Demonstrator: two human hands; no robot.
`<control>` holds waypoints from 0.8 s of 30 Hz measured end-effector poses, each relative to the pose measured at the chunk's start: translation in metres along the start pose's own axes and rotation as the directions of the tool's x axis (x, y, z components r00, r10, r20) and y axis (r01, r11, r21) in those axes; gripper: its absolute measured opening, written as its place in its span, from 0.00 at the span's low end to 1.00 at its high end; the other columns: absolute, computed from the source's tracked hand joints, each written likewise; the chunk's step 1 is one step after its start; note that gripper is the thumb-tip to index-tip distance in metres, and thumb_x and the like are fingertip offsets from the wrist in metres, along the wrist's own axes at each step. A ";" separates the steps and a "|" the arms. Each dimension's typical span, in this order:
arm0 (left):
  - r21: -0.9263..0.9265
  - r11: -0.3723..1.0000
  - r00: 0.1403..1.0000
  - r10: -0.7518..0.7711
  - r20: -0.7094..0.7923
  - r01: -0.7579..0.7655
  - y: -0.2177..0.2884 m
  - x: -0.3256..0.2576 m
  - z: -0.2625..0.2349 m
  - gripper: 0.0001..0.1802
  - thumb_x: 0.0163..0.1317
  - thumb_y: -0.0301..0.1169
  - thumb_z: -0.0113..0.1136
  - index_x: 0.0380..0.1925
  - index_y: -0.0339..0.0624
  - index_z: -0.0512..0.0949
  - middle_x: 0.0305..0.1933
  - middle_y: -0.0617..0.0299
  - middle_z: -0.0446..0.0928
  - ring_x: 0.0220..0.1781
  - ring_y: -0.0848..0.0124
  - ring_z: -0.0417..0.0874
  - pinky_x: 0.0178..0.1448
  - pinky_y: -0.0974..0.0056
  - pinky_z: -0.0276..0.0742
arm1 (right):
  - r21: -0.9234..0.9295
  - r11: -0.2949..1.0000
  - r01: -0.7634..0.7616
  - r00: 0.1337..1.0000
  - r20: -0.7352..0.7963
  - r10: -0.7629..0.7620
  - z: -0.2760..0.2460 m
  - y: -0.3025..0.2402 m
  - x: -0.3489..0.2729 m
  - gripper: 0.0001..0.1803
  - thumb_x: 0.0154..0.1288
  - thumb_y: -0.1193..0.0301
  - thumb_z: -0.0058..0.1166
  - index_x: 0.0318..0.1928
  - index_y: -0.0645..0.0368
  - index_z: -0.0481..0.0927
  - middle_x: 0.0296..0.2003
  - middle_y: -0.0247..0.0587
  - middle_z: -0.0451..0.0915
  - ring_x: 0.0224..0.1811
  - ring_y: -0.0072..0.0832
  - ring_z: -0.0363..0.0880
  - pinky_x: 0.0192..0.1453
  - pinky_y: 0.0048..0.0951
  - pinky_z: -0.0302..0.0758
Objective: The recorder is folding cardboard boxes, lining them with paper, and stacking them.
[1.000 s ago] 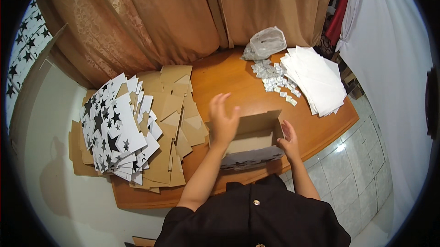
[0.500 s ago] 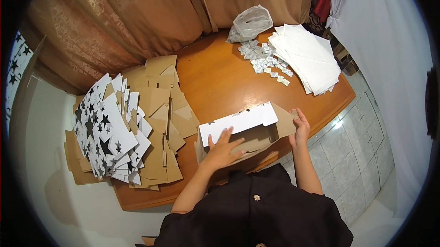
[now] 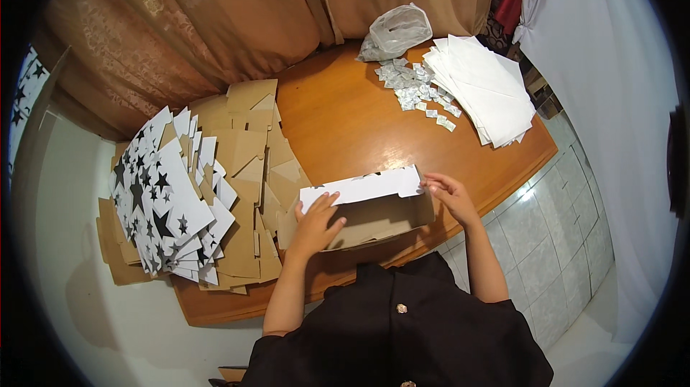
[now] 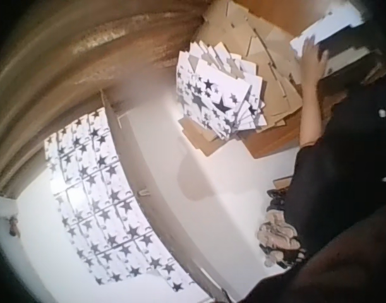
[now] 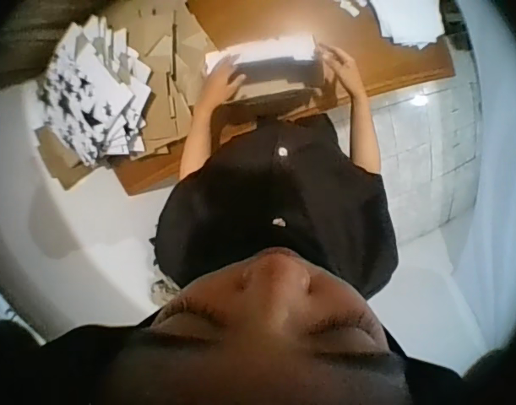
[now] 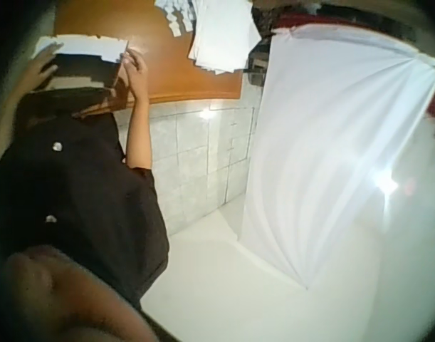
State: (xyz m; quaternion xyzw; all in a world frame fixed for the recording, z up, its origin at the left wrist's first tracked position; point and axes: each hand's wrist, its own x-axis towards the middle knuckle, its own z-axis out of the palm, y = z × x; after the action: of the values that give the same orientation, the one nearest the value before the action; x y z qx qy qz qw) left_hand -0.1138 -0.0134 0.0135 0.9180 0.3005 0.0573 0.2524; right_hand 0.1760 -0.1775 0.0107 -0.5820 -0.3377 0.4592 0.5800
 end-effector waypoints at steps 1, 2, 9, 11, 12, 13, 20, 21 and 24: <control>-0.042 0.999 0.998 -0.015 -0.053 0.012 -0.004 0.001 -0.004 0.17 0.59 0.42 0.56 0.39 0.41 0.79 0.65 0.61 0.66 0.68 0.65 0.63 0.66 0.38 0.41 | 0.020 1.000 0.005 1.000 0.029 -0.005 0.003 0.002 0.000 0.18 0.67 0.64 0.47 0.52 0.61 0.75 0.45 0.38 0.80 0.52 0.25 0.75 0.70 0.41 0.50; -0.045 0.999 0.999 -0.014 -0.052 0.012 -0.009 0.001 -0.010 0.17 0.59 0.42 0.56 0.39 0.41 0.79 0.65 0.61 0.66 0.68 0.65 0.63 0.66 0.38 0.41 | 0.018 1.000 0.003 1.000 0.028 -0.004 0.006 0.005 0.000 0.18 0.67 0.64 0.47 0.52 0.61 0.75 0.45 0.38 0.80 0.52 0.25 0.75 0.70 0.41 0.50; -0.010 1.000 0.987 0.020 -0.162 -0.022 -0.013 -0.006 -0.008 0.24 0.41 0.42 0.72 0.38 0.46 0.75 0.49 0.60 0.72 0.61 0.63 0.68 0.66 0.44 0.51 | -0.546 0.823 0.158 0.986 0.038 -0.164 0.036 0.007 0.005 0.21 0.60 0.62 0.56 0.54 0.52 0.75 0.47 0.40 0.77 0.60 0.37 0.66 0.68 0.45 0.49; -0.059 0.998 0.991 0.020 -0.135 -0.029 -0.005 -0.008 -0.007 0.25 0.42 0.43 0.71 0.40 0.48 0.76 0.52 0.59 0.71 0.62 0.62 0.67 0.68 0.43 0.48 | -0.536 0.820 0.199 0.973 0.007 -0.231 0.035 0.009 0.012 0.23 0.59 0.62 0.57 0.55 0.53 0.74 0.51 0.43 0.73 0.60 0.40 0.65 0.67 0.41 0.53; -0.108 0.993 0.994 0.030 -0.103 -0.041 -0.002 -0.009 -0.007 0.26 0.43 0.44 0.71 0.42 0.49 0.76 0.55 0.58 0.70 0.63 0.61 0.66 0.69 0.43 0.46 | -0.527 0.817 0.235 0.954 -0.034 -0.297 0.034 0.009 0.014 0.25 0.58 0.62 0.58 0.56 0.54 0.72 0.55 0.46 0.69 0.60 0.42 0.64 0.65 0.37 0.57; -0.109 0.993 0.994 0.027 -0.103 -0.038 -0.003 -0.010 -0.008 0.26 0.43 0.44 0.71 0.42 0.49 0.76 0.55 0.58 0.70 0.63 0.61 0.66 0.69 0.43 0.46 | -0.572 0.793 0.208 0.966 -0.006 -0.258 0.029 0.008 0.016 0.27 0.57 0.61 0.59 0.56 0.54 0.71 0.59 0.49 0.64 0.62 0.43 0.61 0.65 0.37 0.57; -0.441 0.886 0.963 0.229 0.144 -0.144 0.033 -0.021 -0.019 0.20 0.48 0.40 0.68 0.44 0.59 0.81 0.56 0.66 0.73 0.68 0.64 0.62 0.70 0.37 0.34 | -0.376 0.921 0.106 0.994 0.077 -0.083 0.012 0.035 0.027 0.26 0.56 0.60 0.61 0.54 0.56 0.72 0.56 0.48 0.65 0.61 0.40 0.61 0.63 0.35 0.61; -0.332 0.917 0.949 0.279 0.143 -0.220 0.033 -0.022 -0.014 0.17 0.52 0.37 0.64 0.44 0.60 0.81 0.56 0.68 0.73 0.68 0.66 0.63 0.70 0.36 0.34 | -0.463 0.880 0.105 0.994 0.066 -0.084 0.014 0.037 0.027 0.26 0.56 0.61 0.61 0.53 0.57 0.72 0.55 0.48 0.65 0.61 0.40 0.62 0.63 0.35 0.61; -0.193 0.936 0.940 0.321 0.115 -0.296 0.037 -0.031 -0.009 0.16 0.57 0.28 0.57 0.44 0.62 0.81 0.55 0.70 0.74 0.66 0.69 0.65 0.70 0.35 0.36 | -0.561 0.826 0.061 0.998 0.027 -0.055 0.023 0.039 0.030 0.26 0.54 0.63 0.62 0.53 0.58 0.71 0.53 0.48 0.65 0.59 0.40 0.63 0.62 0.34 0.62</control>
State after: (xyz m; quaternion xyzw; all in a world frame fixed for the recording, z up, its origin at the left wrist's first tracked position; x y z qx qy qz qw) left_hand -0.1218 -0.0531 0.0414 0.9301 0.1272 0.0553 0.3401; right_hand 0.1600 -0.1449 -0.0303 -0.7138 -0.4780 0.3249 0.3955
